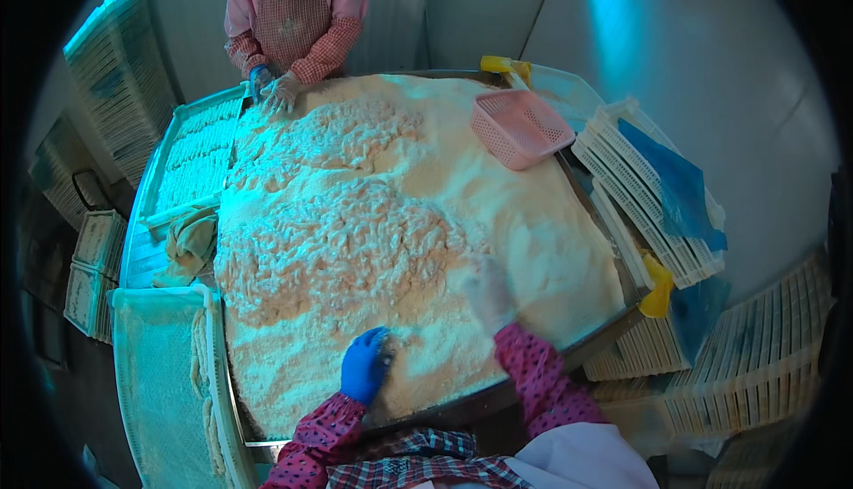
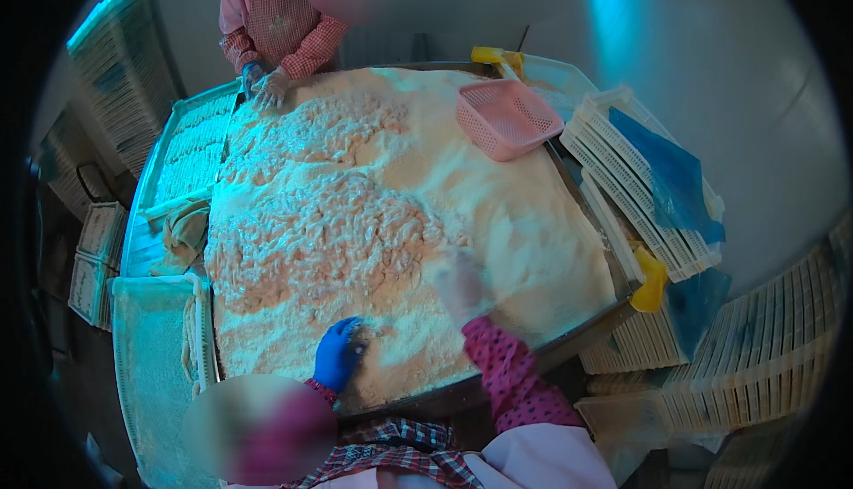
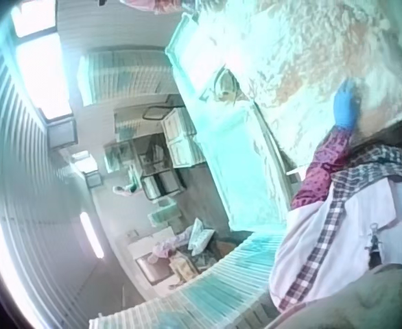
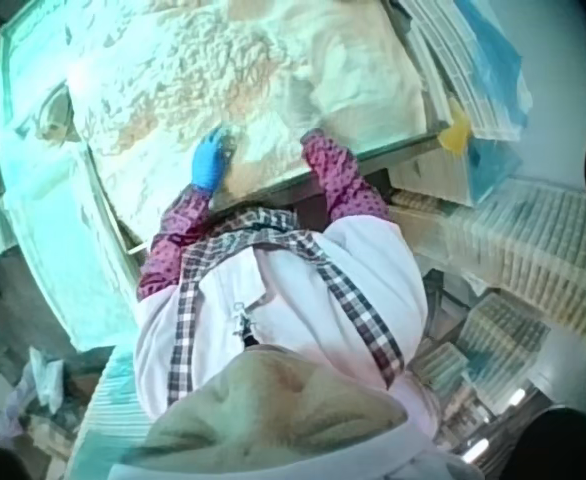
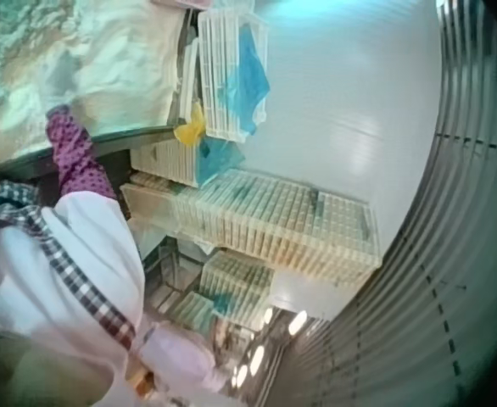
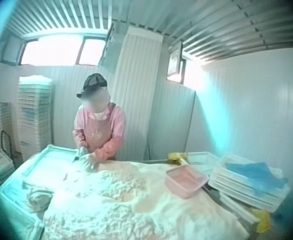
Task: The person shapes small pieces of dough into long cylindrical rolls on a floured table and places them into a white tray. A coworker across the table performs the same task simultaneously.
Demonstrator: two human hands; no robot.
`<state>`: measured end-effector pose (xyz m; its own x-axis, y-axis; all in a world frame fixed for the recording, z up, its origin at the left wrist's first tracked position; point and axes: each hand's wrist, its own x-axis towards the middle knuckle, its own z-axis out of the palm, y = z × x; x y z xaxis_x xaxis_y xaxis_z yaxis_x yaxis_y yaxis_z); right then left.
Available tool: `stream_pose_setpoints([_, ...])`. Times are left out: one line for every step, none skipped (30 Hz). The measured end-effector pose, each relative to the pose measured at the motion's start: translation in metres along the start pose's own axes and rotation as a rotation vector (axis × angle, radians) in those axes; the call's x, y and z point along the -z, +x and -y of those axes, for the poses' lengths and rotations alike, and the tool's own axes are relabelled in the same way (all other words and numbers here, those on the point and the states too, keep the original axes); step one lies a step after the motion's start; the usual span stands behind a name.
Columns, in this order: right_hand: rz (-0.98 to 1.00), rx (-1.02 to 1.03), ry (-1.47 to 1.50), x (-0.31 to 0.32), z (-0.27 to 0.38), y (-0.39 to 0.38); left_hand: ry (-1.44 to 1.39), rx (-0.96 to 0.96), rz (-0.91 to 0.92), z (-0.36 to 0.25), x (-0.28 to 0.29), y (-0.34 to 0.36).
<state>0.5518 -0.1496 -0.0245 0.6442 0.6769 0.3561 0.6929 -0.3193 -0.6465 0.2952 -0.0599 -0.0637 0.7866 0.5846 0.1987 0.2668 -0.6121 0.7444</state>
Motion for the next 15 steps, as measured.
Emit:
stream_pose_setpoints([-0.064, -0.025, -0.219, 0.004, -0.023, 0.019, -0.025, 0.039, -0.006, 0.007, 0.002, -0.003])
stream_pose_setpoints([-0.069, 0.084, -0.304, 0.010, -0.033, 0.033, -0.052, 0.086, -0.010, 0.011, 0.001, -0.005])
stream_pose_setpoints([-0.069, 0.190, -0.386, 0.011, -0.040, 0.041, -0.119, 0.106, -0.022, 0.010, 0.000, -0.004])
stream_pose_setpoints([-0.006, 0.271, -0.462, 0.010, -0.044, 0.046, -0.187, 0.112, -0.036, 0.004, -0.001, -0.002])
stream_pose_setpoints([0.054, 0.354, -0.526, 0.003, -0.045, 0.051, -0.245, 0.118, -0.053, -0.004, 0.002, 0.003])
stream_pose_setpoints([0.112, 0.438, -0.591, -0.003, -0.047, 0.055, -0.303, 0.123, -0.071, -0.012, 0.006, 0.008])
stream_pose_setpoints([0.134, 0.480, -0.582, -0.009, -0.055, 0.059, -0.381, 0.139, -0.119, -0.015, 0.009, 0.010])
stream_pose_setpoints([0.119, 0.422, -0.517, -0.010, -0.063, 0.058, -0.370, 0.138, -0.083, -0.017, 0.022, 0.011])
stream_pose_setpoints([0.108, 0.369, -0.455, -0.004, -0.059, 0.058, -0.362, 0.140, -0.053, -0.019, 0.039, 0.009])
stream_pose_setpoints([0.097, 0.312, -0.394, 0.003, -0.052, 0.056, -0.354, 0.141, -0.020, -0.017, 0.052, 0.003])
stream_pose_setpoints([0.056, 0.161, -0.137, 0.006, -0.045, 0.052, -0.305, 0.140, 0.049, -0.003, 0.061, -0.007])
stream_pose_setpoints([0.077, 0.200, -0.047, 0.010, -0.029, 0.040, -0.144, 0.219, 0.095, 0.015, 0.064, -0.020])
stream_pose_setpoints([0.101, 0.229, 0.049, 0.011, -0.008, 0.024, -0.070, 0.216, 0.099, 0.023, 0.067, -0.032])
stream_pose_setpoints([0.121, 0.262, 0.151, 0.008, 0.010, 0.010, 0.010, 0.210, 0.098, 0.029, 0.071, -0.043])
stream_pose_setpoints([0.232, 0.387, 0.080, 0.010, 0.022, -0.003, -0.006, 0.224, 0.110, 0.032, 0.071, -0.050])
